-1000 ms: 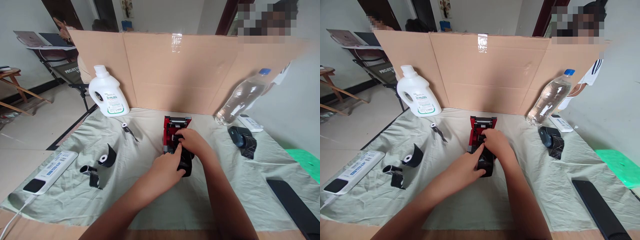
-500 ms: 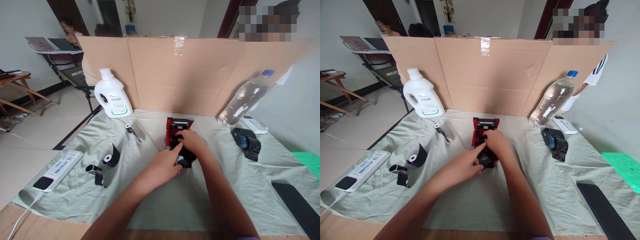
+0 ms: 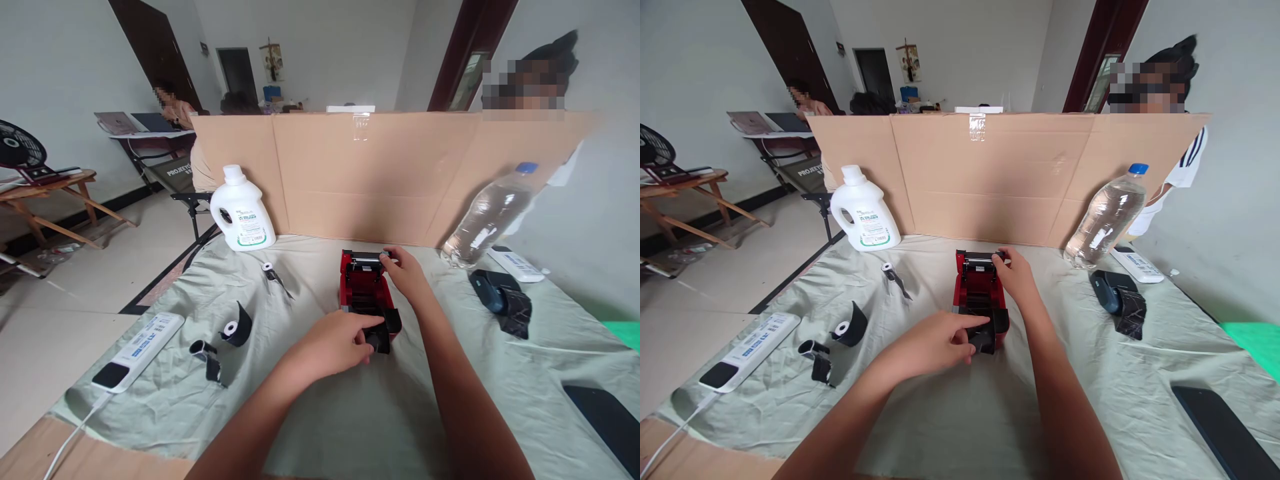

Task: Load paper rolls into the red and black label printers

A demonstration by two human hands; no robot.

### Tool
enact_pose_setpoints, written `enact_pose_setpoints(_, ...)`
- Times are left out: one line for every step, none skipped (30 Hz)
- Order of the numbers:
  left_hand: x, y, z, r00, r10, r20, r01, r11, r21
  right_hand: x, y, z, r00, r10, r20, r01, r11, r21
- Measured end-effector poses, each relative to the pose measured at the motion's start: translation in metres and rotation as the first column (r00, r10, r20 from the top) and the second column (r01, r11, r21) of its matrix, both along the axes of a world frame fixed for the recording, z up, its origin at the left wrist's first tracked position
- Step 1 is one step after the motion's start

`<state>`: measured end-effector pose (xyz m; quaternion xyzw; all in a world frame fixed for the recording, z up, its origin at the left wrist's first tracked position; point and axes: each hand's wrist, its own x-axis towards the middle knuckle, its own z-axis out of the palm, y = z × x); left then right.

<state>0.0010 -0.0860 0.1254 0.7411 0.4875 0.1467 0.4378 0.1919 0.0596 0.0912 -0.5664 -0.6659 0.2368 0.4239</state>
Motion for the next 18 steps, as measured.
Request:
enact_pose_setpoints(0.000, 0.000, 0.000, 1.000, 0.000, -0.003, 0.000, 1.000, 0.003, -0.001, 0.003, -0.004, 0.998, 0.024, -0.063, -0.025, 1.000, -0.011)
enact_pose_setpoints(0.000, -0.001, 0.000, 1.000, 0.000, -0.005, 0.000, 1.000, 0.006, -0.002, 0.005, -0.007, 0.991, 0.042, -0.125, -0.044, 0.999, -0.016)
enact_pose_setpoints(0.000, -0.001, 0.001, 1.000, 0.002, -0.006, -0.002, 1.000, 0.011, -0.001, 0.005, -0.008, 0.982, 0.051, -0.184, -0.056, 0.998, -0.021)
enact_pose_setpoints(0.000, -0.002, 0.001, 1.000, 0.002, -0.005, -0.002, 1.000, 0.014, -0.001, 0.004, -0.008, 0.970, 0.053, -0.236, -0.062, 0.998, -0.031)
enact_pose_setpoints(0.000, -0.002, 0.002, 1.000, 0.002, -0.005, -0.002, 1.000, 0.017, 0.001, 0.002, -0.007, 0.958, 0.050, -0.282, -0.066, 0.997, -0.050)
enact_pose_setpoints(0.001, -0.002, 0.003, 1.000, 0.001, -0.006, -0.001, 1.000, 0.019, 0.002, 0.000, -0.005, 0.947, 0.043, -0.318, -0.070, 0.995, -0.073)
enact_pose_setpoints(0.002, -0.003, 0.004, 1.000, -0.003, -0.007, 0.003, 1.000, 0.022, 0.003, -0.002, -0.003, 0.938, 0.033, -0.346, -0.070, 0.993, -0.095)
enact_pose_setpoints(0.003, -0.003, 0.004, 1.000, -0.010, -0.008, 0.010, 1.000, 0.021, 0.004, -0.005, -0.001, 0.930, 0.026, -0.366, -0.071, 0.991, -0.110)
enact_pose_setpoints(0.004, -0.003, 0.005, 1.000, -0.020, -0.010, 0.020, 1.000, 0.017, 0.005, -0.007, 0.000, 0.925, 0.025, -0.380, -0.074, 0.991, -0.116)
enact_pose_setpoints(0.005, -0.004, 0.005, 0.999, -0.031, -0.013, 0.031, 0.999, 0.014, 0.005, -0.009, 0.002, 0.921, 0.027, -0.388, -0.079, 0.990, -0.118)
enact_pose_setpoints(0.006, -0.004, 0.006, 0.999, -0.039, -0.015, 0.039, 0.999, 0.013, 0.006, -0.010, 0.003, 0.919, 0.029, -0.393, -0.083, 0.989, -0.121)
enact_pose_setpoints(0.007, -0.005, 0.006, 0.999, -0.043, -0.017, 0.044, 0.999, 0.013, 0.006, -0.012, 0.004, 0.919, 0.031, -0.393, -0.087, 0.988, -0.124)
enact_pose_setpoints(0.007, -0.006, 0.007, 0.999, -0.044, -0.020, 0.044, 0.999, 0.016, 0.006, -0.014, 0.004, 0.919, 0.032, -0.393, -0.089, 0.988, -0.127)
enact_pose_setpoints(0.007, -0.006, 0.007, 0.999, -0.041, -0.025, 0.041, 0.999, 0.018, 0.006, -0.016, 0.004, 0.919, 0.032, -0.393, -0.089, 0.988, -0.129)
enact_pose_setpoints(0.007, -0.007, 0.007, 0.999, -0.037, -0.029, 0.037, 0.999, 0.019, 0.007, -0.018, 0.003, 0.918, 0.030, -0.395, -0.087, 0.988, -0.127)
enact_pose_setpoints(0.006, -0.007, 0.008, 0.999, -0.034, -0.031, 0.035, 0.999, 0.016, 0.007, -0.021, 0.001, 0.918, 0.032, -0.396, -0.086, 0.989, -0.120)
enact_pose_setpoints(0.005, -0.008, 0.008, 0.999, -0.033, -0.031, 0.034, 0.999, 0.012, 0.009, -0.025, -0.001, 0.917, 0.038, -0.397, -0.087, 0.991, -0.105)
enact_pose_setpoints(0.004, -0.008, 0.008, 0.999, -0.033, -0.030, 0.033, 0.999, 0.011, 0.010, -0.029, -0.005, 0.916, 0.054, -0.397, -0.095, 0.992, -0.084)
